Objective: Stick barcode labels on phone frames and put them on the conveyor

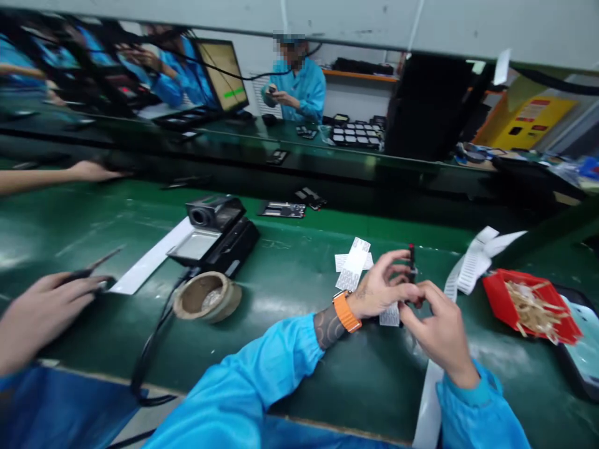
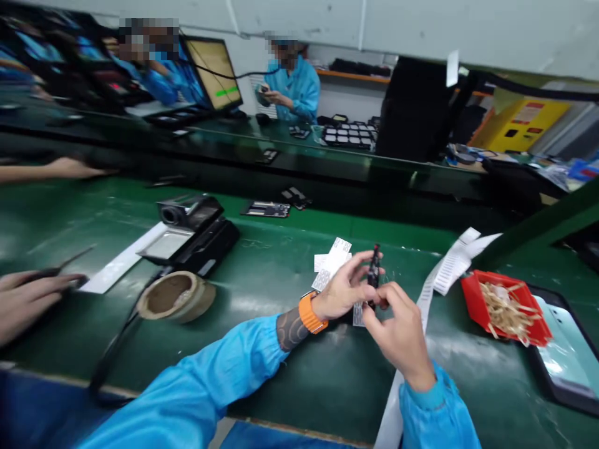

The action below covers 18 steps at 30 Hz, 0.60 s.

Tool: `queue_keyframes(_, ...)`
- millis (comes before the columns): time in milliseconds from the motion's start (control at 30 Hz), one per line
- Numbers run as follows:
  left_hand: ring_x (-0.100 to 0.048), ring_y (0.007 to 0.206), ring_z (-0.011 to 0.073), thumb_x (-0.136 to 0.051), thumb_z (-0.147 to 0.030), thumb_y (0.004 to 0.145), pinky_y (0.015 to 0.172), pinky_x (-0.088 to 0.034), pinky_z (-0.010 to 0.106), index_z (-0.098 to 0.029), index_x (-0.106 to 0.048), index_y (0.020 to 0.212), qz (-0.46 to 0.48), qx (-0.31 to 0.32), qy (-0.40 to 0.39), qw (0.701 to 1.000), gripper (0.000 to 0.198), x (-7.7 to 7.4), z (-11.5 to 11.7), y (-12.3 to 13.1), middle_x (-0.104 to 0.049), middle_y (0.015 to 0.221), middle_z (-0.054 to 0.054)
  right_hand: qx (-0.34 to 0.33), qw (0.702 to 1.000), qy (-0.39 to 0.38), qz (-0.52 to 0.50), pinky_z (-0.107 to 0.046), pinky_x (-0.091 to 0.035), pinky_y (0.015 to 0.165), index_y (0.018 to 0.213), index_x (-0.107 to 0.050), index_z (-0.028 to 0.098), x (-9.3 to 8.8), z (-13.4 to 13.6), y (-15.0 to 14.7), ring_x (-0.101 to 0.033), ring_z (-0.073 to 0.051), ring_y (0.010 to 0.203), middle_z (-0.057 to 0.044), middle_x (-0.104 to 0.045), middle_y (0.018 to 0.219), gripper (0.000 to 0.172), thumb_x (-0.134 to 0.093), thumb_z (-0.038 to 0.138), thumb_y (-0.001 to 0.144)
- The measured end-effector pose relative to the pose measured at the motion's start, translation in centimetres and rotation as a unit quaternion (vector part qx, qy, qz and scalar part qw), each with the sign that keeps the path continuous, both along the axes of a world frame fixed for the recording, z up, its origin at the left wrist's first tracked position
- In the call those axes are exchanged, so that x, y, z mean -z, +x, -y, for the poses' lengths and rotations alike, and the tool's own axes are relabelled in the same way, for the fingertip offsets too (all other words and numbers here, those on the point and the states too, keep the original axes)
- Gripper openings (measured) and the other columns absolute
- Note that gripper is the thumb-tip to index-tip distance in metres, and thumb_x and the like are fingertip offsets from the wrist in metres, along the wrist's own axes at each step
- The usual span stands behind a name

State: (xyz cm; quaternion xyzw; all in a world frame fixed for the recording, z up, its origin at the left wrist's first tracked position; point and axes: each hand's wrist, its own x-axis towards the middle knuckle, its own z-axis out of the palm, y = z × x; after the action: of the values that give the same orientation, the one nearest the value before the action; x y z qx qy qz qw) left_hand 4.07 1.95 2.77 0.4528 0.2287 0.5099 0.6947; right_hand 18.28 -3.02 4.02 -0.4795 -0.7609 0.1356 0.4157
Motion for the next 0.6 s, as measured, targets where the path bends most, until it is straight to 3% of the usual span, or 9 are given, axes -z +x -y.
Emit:
queue_keyframes(67, -0.063, 0.101, 0.0256, -0.078, -0.071, 0.057, 0.085, -0.051, 0.039, -0.016, -0.063, 0.113, -0.04, 0.076, -0.035, 0.996, 0.079, -1.0, -0.8, -1.2, -0.063, 0.117, 0.015, -0.037, 0.998, 0.025, 0.045, -0.026, -0.04, 0.061, 0.074, -0.046, 0.021, -0.1, -0.2, 0.8, -0.049, -0.013, 0.065, 0.002, -0.05, 0.072, 0.018, -0.059, 0.015, 0.085)
queue_keyframes(167, -0.065, 0.071, 0.0196, -0.057, -0.083, 0.067, 0.063, -0.054, 0.034, -0.012, -0.068, 0.091, -0.131, 0.111, -0.138, 0.976, 0.076, -2.3, -2.1, -3.2, -0.068, 0.09, 0.012, -0.092, 0.988, 0.048, 0.118, -0.028, -0.041, 0.065, 0.078, -0.051, 0.021, 0.6, -0.6, 1.2, -0.053, -0.016, 0.072, -0.001, -0.054, 0.076, 0.012, -0.055, 0.014, 0.087)
queue_keyframes(267, -0.057, 0.051, 0.0113, -0.075, -0.058, 0.07, 0.046, -0.044, 0.022, -0.012, -0.066, 0.07, -0.223, 0.128, -0.173, 0.951, 0.047, -2.4, -3.0, -4.6, -0.063, 0.064, 0.004, -0.137, 0.971, 0.044, 0.193, -0.032, -0.042, 0.066, 0.08, -0.055, 0.022, 1.5, -1.0, 1.0, -0.054, -0.019, 0.072, -0.002, -0.058, 0.077, 0.013, -0.052, 0.012, 0.087)
queue_keyframes(333, -0.055, 0.048, 0.0104, -0.081, -0.035, 0.068, 0.043, -0.042, 0.02, -0.012, -0.067, 0.066, -0.24, 0.139, -0.191, 0.941, 0.026, -1.7, -3.7, -4.9, -0.061, 0.059, 0.003, -0.109, 0.971, 0.063, 0.205, -0.035, -0.043, 0.069, 0.084, -0.06, 0.023, 1.8, -1.2, 1.2, -0.057, -0.021, 0.075, -0.004, -0.061, 0.082, 0.012, -0.052, 0.014, 0.088)
queue_keyframes(400, -0.058, 0.051, 0.013, -0.079, -0.021, 0.068, 0.046, -0.047, 0.023, -0.011, -0.069, 0.067, -0.193, 0.087, -0.228, 0.95, 0.014, -0.9, -5.3, -4.8, -0.064, 0.062, 0.005, -0.007, 0.979, 0.109, 0.17, -0.04, -0.046, 0.076, 0.094, -0.064, 0.023, 1.6, -1.4, 2.0, -0.06, -0.025, 0.085, -0.008, -0.063, 0.093, 0.011, -0.054, 0.021, 0.089)
queue_keyframes(467, -0.062, 0.057, 0.0146, -0.075, -0.014, 0.072, 0.054, -0.054, 0.027, -0.009, -0.068, 0.07, -0.121, -0.024, -0.248, 0.961, 0.008, -0.3, -8.3, -4.3, -0.066, 0.069, 0.008, 0.13, 0.975, 0.146, 0.107, -0.045, -0.047, 0.084, 0.101, -0.064, 0.021, 1.4, -1.5, 3.3, -0.062, -0.029, 0.092, -0.012, -0.064, 0.099, 0.015, -0.056, 0.027, 0.09)
queue_keyframes(533, -0.064, 0.066, 0.0135, -0.067, -0.011, 0.08, 0.066, -0.057, 0.029, -0.01, -0.067, 0.076, -0.078, -0.132, -0.24, 0.958, 0.005, -0.1, -12.9, -3.6, -0.067, 0.077, 0.009, 0.221, 0.964, 0.135, 0.062, -0.046, -0.048, 0.087, 0.101, -0.064, 0.019, 1.6, -1.8, 4.9, -0.064, -0.031, 0.092, -0.014, -0.065, 0.097, 0.019, -0.056, 0.032, 0.09)
queue_keyframes(600, -0.065, 0.078, 0.0142, -0.059, -0.011, 0.089, 0.074, -0.057, 0.03, -0.011, -0.067, 0.094, -0.078, -0.203, -0.229, 0.949, 0.01, -0.3, -18.8, -3.1, -0.068, 0.09, 0.009, 0.236, 0.965, 0.102, 0.058, -0.044, -0.05, 0.084, 0.097, -0.064, 0.018, 2.5, -2.2, 6.2, -0.066, -0.031, 0.087, -0.014, -0.068, 0.094, 0.022, -0.056, 0.037, 0.089)
